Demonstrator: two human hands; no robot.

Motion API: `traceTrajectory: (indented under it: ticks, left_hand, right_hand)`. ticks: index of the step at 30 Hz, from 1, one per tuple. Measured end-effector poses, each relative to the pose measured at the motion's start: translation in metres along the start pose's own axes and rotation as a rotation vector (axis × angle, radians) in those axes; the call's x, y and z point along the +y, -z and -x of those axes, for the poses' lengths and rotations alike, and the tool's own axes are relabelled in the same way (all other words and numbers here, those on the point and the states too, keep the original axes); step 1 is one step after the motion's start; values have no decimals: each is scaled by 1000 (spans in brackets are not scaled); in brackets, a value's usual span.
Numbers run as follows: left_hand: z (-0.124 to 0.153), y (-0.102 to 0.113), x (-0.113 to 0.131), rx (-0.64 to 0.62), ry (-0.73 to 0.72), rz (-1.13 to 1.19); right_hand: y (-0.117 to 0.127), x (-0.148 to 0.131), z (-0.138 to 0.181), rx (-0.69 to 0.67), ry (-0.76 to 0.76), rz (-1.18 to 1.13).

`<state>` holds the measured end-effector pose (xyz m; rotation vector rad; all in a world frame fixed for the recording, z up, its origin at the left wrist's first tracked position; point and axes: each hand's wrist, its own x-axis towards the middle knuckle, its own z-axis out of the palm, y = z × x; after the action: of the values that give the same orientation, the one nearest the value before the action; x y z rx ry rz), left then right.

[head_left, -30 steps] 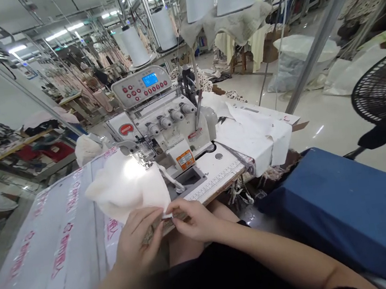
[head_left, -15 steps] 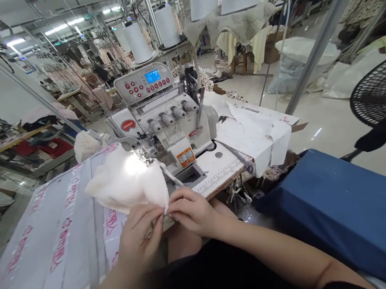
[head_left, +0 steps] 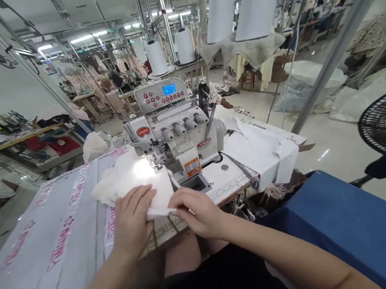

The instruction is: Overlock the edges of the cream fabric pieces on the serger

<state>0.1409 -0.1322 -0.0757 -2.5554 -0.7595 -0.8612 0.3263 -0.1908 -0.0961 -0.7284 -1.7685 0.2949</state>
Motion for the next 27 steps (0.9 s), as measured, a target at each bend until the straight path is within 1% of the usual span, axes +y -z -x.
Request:
traceTrajectory:
  ticks: [3, 6, 8, 14, 16, 18, 21, 23, 25, 27]
  left_hand:
    - [1, 8, -8, -50, -54, -90]
    - [-2, 11, -11, -90, -75, -173]
    - [-8, 10, -14, -146, -62, -214]
    - [-37, 8, -32, -367, 89, -201]
    - [-47, 7, -38, -428, 134, -171]
    - [-58, 6, -42, -485, 183, -142]
    - [-73, 3, -48, -557, 279, -124]
    - [-81, -1, -53, -581, 335, -127]
    - [-89, -7, -61, -591, 381, -129]
    - [-99, -18, -71, -592, 434, -125]
  right_hand:
    - [0, 5, 5, -49, -39, -32]
    - [0, 16, 3, -41, -70, -38]
    - [1, 24, -4, -36, -76, -23]
    - [3, 45, -36, -106, -54, 107]
    - [3, 48, -42, -130, -62, 193]
    - [4, 47, -42, -123, -58, 306]
    - [4, 45, -28, -45, -32, 429]
    - [3, 47, -10, 0, -34, 440]
    - [-1, 52, 9, -7, -91, 442]
    - [-5, 58, 24, -57, -168, 462]
